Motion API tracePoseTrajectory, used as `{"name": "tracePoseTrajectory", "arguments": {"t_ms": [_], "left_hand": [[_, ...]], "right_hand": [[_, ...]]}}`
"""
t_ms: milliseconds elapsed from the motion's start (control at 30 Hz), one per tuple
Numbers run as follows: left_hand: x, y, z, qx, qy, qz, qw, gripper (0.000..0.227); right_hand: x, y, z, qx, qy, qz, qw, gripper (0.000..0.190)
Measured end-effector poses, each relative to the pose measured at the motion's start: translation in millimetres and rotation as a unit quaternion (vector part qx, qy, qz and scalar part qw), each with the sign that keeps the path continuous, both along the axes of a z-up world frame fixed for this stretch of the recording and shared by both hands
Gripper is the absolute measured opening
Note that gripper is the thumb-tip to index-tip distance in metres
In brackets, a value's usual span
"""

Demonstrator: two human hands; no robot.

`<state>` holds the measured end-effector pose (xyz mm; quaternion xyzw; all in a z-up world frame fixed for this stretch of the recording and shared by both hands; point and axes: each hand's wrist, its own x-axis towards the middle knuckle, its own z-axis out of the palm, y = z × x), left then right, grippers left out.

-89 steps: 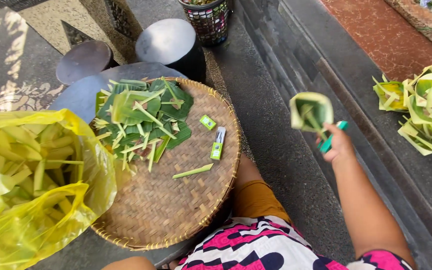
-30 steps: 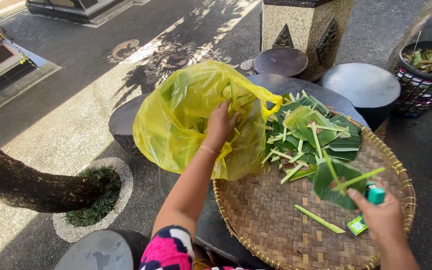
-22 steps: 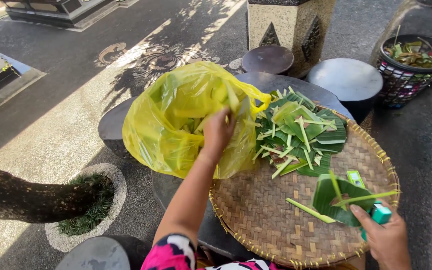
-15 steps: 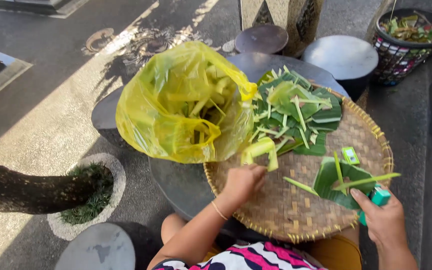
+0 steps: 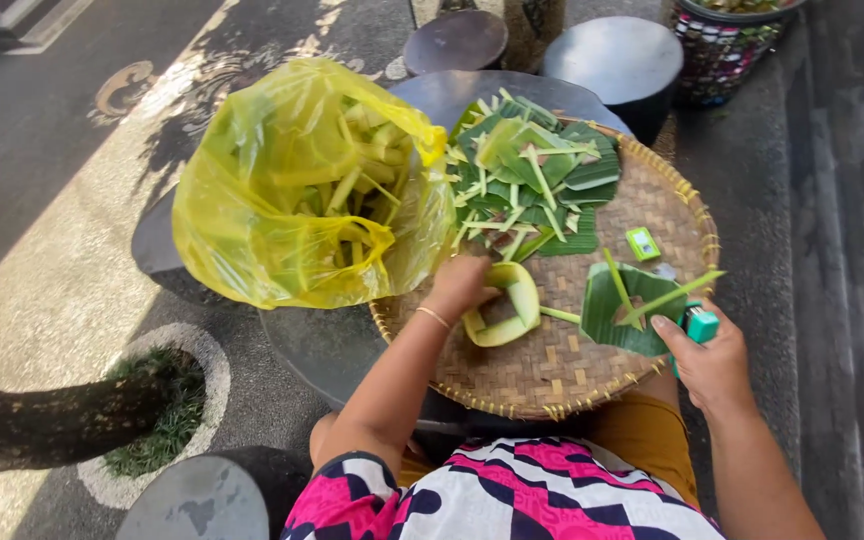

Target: Assembling traditional Balinese offerings using palm leaves and a stapler.

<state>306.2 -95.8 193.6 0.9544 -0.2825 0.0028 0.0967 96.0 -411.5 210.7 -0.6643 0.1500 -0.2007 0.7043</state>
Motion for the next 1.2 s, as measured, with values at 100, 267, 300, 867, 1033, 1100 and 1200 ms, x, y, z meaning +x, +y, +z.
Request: {"name": "tracePoseTrajectory", "arguments": {"t_ms": [100,267,300,867,1033,1100,1200], "left_hand": [[-19.8,5.4,32.5,-0.022,0.122,0.027,0.992,0.018],[-53.0,9.6,21.5,-0.59,0.339,0.136,0.72,0.021],[-62.7,3.9,24.6,-0.589,0.338,0.137,0.721,0.021],[-121.8,-23.4,14.7,-0.669,0.203,0.132,0.703,0.024],[-112.9,-15.5,16.2,-0.634,0.204,0.128,0.735,0.02],[-114.8,-13.7,19.1,-0.637,0.196,0.119,0.736,0.021],[-115.9,-10.4,21.3,-0.657,0.211,0.115,0.715,0.032]], "right_hand": [[-2.9,0.2,9.7,-0.058,0.015,-0.015,0.998,0.03],[17.3,30.9,3.7,-0.111,-0.039,-0.073,0.99,0.04],[20.4,45.9,19.9,-0.11,-0.039,-0.072,0.991,0.04],[68.7,111.2,26.6,-0.321,0.059,-0.002,0.945,0.035],[72.1,107.8,36.9,-0.384,-0.023,-0.034,0.922,0.039],[73.7,107.7,44.1,-0.401,-0.045,-0.039,0.914,0.044],[75.6,107.0,56.3,-0.269,-0.017,0.017,0.963,0.058]]}}
